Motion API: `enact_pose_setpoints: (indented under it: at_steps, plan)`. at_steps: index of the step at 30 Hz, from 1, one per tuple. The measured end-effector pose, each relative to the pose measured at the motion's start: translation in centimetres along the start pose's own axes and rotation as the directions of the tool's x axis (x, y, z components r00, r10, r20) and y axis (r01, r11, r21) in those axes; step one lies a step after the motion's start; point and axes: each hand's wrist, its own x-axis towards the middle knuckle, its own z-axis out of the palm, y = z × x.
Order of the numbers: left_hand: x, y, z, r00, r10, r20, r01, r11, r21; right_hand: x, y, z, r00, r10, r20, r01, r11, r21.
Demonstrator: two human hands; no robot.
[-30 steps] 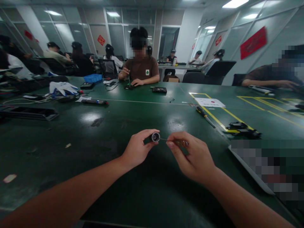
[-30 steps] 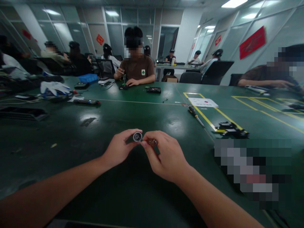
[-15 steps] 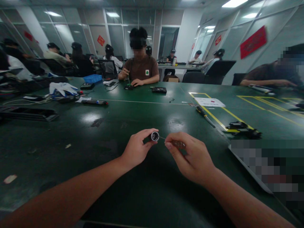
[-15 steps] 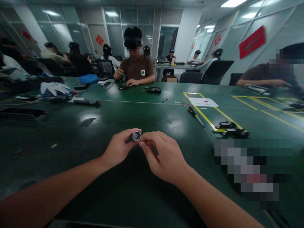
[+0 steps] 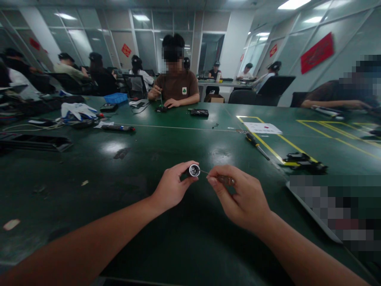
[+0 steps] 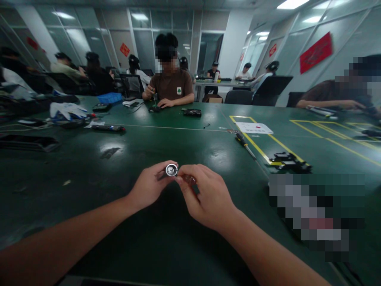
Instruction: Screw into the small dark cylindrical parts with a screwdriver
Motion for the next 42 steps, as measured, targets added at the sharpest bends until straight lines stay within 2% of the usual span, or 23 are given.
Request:
enact_pose_setpoints:
  at_steps: [4, 9, 13, 16, 18, 24, 28, 34, 39, 42]
  plan:
    - [0.0, 0.0, 0.0, 1.000, 0.028, -0.012, -0.028, 0.999, 0.033, 0.1, -0.3, 0.1, 0.998, -0.030, 0.054, 0.030, 1.000, -0.004]
    - [0.0, 0.5, -0.2, 0.994, 0.107, -0.021, -0.103, 0.983, 0.150, 0.2, -0.6, -0.1, 0.999, -0.036, 0.034, 0.035, 0.999, 0.036]
    - [0.0, 0.4, -0.1, 0.993, 0.116, 0.005, -0.116, 0.978, 0.173, 0.2, 0.0, -0.4, 0.996, 0.084, -0.002, -0.084, 0.994, 0.065]
    - [0.0, -0.1, 0.0, 0.996, 0.087, 0.005, -0.087, 0.990, 0.112, 0.3, 0.6, -0.4, 0.970, 0.240, -0.029, -0.233, 0.961, 0.150]
    - [0.0, -0.3, 0.1, 0.998, 0.055, 0.012, -0.056, 0.996, 0.066, 0.3, 0.8, -0.3, 0.956, 0.293, -0.035, -0.281, 0.941, 0.190]
    - [0.1, -0.1, 0.1, 0.999, -0.025, 0.027, 0.025, 0.999, -0.024, -0.1, 0.2, 0.0, 0.991, 0.119, -0.054, -0.113, 0.988, 0.110]
    - [0.0, -0.2, 0.2, 0.999, -0.027, 0.043, 0.031, 0.997, -0.073, -0.2, 0.0, 0.1, 0.994, 0.092, -0.063, -0.086, 0.992, 0.097]
    - [0.0, -0.1, 0.2, 0.999, -0.009, 0.036, 0.013, 0.993, -0.119, 0.0, 0.3, -0.1, 0.998, 0.060, -0.017, -0.058, 0.993, 0.100]
    - [0.1, 0.7, -0.3, 0.996, 0.057, 0.071, -0.060, 0.998, 0.032, 0.0, -0.2, -0.4, 1.000, 0.030, -0.008, -0.029, 0.997, 0.075]
    - [0.1, 1.1, -0.5, 0.986, 0.120, 0.113, -0.134, 0.983, 0.124, 0.1, -0.2, -0.7, 0.998, 0.058, -0.009, -0.058, 0.997, 0.054]
